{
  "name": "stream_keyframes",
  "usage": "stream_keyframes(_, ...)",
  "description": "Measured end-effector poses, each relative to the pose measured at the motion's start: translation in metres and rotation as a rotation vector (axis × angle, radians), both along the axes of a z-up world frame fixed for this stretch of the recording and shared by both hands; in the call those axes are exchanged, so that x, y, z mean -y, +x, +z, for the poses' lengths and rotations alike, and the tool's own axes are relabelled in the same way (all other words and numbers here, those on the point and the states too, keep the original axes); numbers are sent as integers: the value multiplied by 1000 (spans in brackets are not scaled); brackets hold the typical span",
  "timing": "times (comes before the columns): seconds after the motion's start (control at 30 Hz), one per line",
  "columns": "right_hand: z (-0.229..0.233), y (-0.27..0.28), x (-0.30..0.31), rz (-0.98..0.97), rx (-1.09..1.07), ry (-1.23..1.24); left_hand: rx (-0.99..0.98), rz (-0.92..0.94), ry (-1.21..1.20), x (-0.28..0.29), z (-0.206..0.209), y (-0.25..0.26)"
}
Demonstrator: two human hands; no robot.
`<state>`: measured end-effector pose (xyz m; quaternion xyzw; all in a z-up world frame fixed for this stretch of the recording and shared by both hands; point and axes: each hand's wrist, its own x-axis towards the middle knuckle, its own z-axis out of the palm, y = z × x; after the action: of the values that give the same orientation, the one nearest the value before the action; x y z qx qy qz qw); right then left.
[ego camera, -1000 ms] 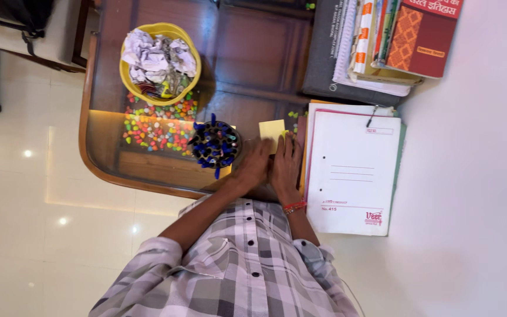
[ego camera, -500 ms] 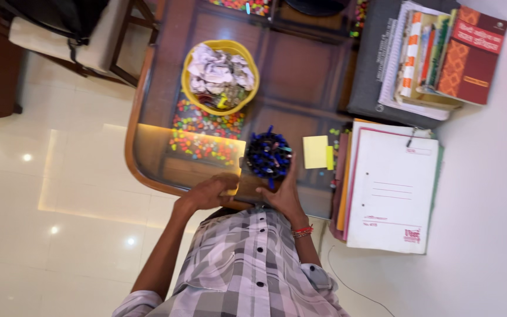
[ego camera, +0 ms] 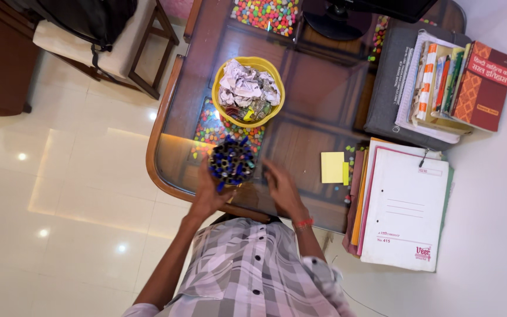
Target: The person organizes a cluttered desk by stacking papers, notebooks, and books, and placing pens into a pen holder. They also move a laptop bag and a monitor to clear space.
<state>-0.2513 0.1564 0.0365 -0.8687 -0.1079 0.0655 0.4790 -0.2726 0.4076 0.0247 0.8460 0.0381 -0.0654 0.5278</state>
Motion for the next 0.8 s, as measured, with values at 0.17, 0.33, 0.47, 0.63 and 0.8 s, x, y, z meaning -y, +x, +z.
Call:
stream_keyframes(0.17,21,94,-27,-137,89,-167,126,96,-7,-19,0,3)
stream_keyframes(0.33,2,141,-31,-150,163,-236,152,78,-58,-6,-1,8)
stream_keyframes(0.47,-1,139,-30,-51,20,-146,93,157,-238,6,-2,5)
stream_keyframes(0.63,9,142,-40,193,-114,-202,158,160,-56,4,-7,-21)
stream_keyframes(0.8,-3,155,-58,482,-141,-196,182,165,112,15,0,-55)
